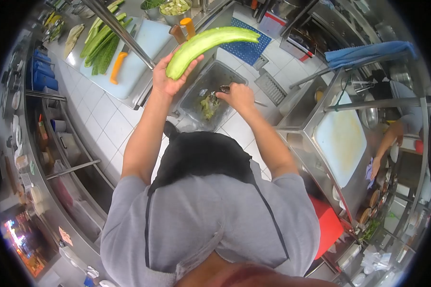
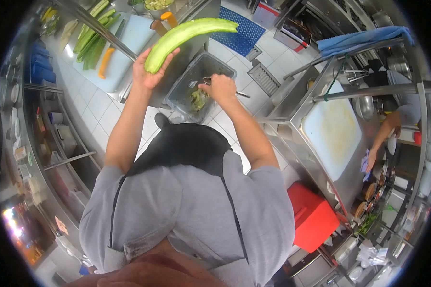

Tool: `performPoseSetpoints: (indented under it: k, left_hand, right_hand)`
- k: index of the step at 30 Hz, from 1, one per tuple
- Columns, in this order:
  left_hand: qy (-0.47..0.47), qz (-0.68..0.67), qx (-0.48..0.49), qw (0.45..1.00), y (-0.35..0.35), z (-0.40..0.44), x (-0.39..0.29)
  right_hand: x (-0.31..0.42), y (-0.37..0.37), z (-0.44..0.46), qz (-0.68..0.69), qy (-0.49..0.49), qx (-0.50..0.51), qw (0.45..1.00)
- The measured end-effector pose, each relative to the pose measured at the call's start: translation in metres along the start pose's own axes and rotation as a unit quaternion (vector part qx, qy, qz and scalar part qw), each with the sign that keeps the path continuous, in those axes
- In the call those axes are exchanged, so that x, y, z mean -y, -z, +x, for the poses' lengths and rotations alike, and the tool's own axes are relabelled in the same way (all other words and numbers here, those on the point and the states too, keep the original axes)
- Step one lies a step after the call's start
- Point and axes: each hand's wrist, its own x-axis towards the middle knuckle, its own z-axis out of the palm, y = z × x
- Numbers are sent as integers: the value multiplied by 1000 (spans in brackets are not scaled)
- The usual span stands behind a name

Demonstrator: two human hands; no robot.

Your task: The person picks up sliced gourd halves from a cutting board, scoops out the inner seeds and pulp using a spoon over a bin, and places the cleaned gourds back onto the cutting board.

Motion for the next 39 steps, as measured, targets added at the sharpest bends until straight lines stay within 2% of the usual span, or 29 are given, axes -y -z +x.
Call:
performPoseSetpoints:
  k: [4, 5, 8, 10, 12, 14, 16, 21, 25, 28, 33, 36, 39]
  left_hand:
    - [-8, 20, -43, 999, -5, -19, 3]
    - [-6, 27, -17, 999, -2, -22, 3]
    - [-17, 62, -54, 996, -4, -51, 1]
    - [-28, 80, -17, 996, -2, -68, -2]
    - [-34, 106, -19, 994, -1, -90, -6]
    - [-24, 125, -1, 992, 0, -121, -14]
    - [-52, 171, -36, 983, -3, -157, -23]
    - [-122, 248, -112, 954, -6, -265, -58]
    - [-232, 285, -107, 924, -20, -316, -94]
    - [-305, 264, -81, 912, -30, -314, -139]
    - [-380, 225, -47, 896, -19, -253, -253]
    - [-395, 208, -77, 891, -17, -202, -319]
    - [-413, 218, -147, 872, -8, -152, -380]
  right_hand:
    - [-12, -43, 10, -11, 21, -53, 998]
    - [-19, -50, 7, -5, -6, -28, 1000]
    - [1, -36, 10, 7, -11, 38, 999]
    - [1, -36, 4, 13, 16, 36, 999]
    - [-8, -51, 6, 9, 37, 41, 998]
    - [-12, -67, 9, 8, 30, 44, 999]
    - [-10, -78, 10, 8, -3, 44, 999]
    - [-16, -110, 6, 26, 0, 86, 996]
    - [-9, -124, -1, 17, -4, 90, 996]
    - [1, -126, 2, 32, -40, 95, 994]
    - [12, -125, 17, 38, -107, 43, 993]
    - [29, -113, 18, 36, -156, 41, 986]
    - [52, -113, 23, -10, -178, 29, 984]
